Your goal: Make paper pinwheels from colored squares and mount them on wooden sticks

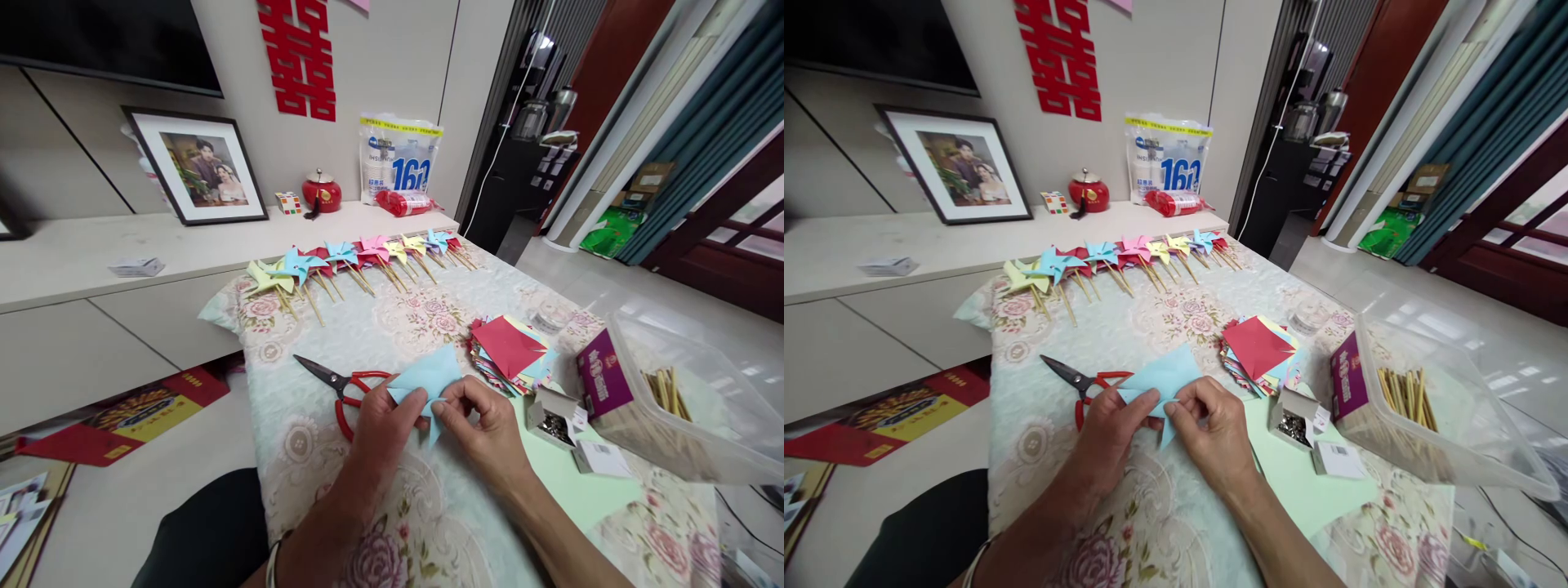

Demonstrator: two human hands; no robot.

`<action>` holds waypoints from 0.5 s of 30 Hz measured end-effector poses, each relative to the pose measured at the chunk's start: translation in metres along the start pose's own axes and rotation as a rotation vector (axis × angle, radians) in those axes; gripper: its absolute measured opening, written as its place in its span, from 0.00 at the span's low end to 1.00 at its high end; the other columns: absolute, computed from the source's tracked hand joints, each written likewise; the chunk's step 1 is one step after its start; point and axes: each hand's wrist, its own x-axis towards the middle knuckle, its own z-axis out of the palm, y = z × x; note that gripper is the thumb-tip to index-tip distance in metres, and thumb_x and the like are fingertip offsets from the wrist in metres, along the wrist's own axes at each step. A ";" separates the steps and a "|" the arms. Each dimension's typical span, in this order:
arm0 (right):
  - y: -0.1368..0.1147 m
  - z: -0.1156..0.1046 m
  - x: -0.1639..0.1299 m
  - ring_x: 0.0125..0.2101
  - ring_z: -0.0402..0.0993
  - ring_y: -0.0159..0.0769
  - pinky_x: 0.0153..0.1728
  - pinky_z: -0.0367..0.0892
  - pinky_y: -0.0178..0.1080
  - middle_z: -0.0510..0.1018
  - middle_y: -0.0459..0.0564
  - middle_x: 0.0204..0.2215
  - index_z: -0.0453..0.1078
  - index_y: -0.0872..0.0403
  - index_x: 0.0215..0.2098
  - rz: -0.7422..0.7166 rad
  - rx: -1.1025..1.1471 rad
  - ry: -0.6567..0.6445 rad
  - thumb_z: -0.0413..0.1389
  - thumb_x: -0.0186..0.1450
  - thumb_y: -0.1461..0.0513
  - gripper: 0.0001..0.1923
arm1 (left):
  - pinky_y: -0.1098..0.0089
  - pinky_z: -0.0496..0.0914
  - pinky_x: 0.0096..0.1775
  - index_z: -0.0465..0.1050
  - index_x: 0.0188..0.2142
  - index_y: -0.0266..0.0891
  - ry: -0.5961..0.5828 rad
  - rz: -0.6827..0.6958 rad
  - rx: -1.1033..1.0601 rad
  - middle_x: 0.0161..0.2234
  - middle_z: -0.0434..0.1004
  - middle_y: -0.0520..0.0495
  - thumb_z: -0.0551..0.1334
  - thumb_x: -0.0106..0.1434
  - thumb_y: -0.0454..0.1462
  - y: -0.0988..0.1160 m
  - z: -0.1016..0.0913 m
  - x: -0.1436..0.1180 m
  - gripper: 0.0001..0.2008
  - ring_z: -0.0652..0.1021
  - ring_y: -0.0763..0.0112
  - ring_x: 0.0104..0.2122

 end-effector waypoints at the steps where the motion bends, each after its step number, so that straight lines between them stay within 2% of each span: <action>1: 0.000 0.000 0.000 0.21 0.63 0.29 0.24 0.60 0.32 0.68 0.41 0.20 0.71 0.54 0.25 0.014 0.009 -0.004 0.60 0.63 0.60 0.10 | 0.73 0.67 0.26 0.72 0.23 0.39 0.004 0.002 -0.001 0.21 0.71 0.53 0.66 0.50 0.41 0.000 0.000 0.000 0.08 0.70 0.73 0.21; 10: 0.002 0.000 0.001 0.21 0.61 0.29 0.23 0.59 0.32 0.68 0.41 0.18 0.70 0.54 0.24 0.104 0.050 -0.010 0.61 0.61 0.59 0.10 | 0.71 0.68 0.28 0.74 0.28 0.38 -0.057 0.029 0.039 0.24 0.74 0.50 0.66 0.53 0.45 -0.001 -0.002 -0.001 0.12 0.73 0.70 0.24; 15: 0.003 0.000 0.002 0.20 0.60 0.28 0.22 0.58 0.32 0.67 0.41 0.18 0.70 0.54 0.24 0.116 0.070 0.004 0.60 0.61 0.58 0.11 | 0.72 0.67 0.29 0.73 0.29 0.38 -0.107 0.085 0.049 0.24 0.74 0.51 0.69 0.50 0.41 -0.003 -0.002 -0.003 0.11 0.72 0.70 0.25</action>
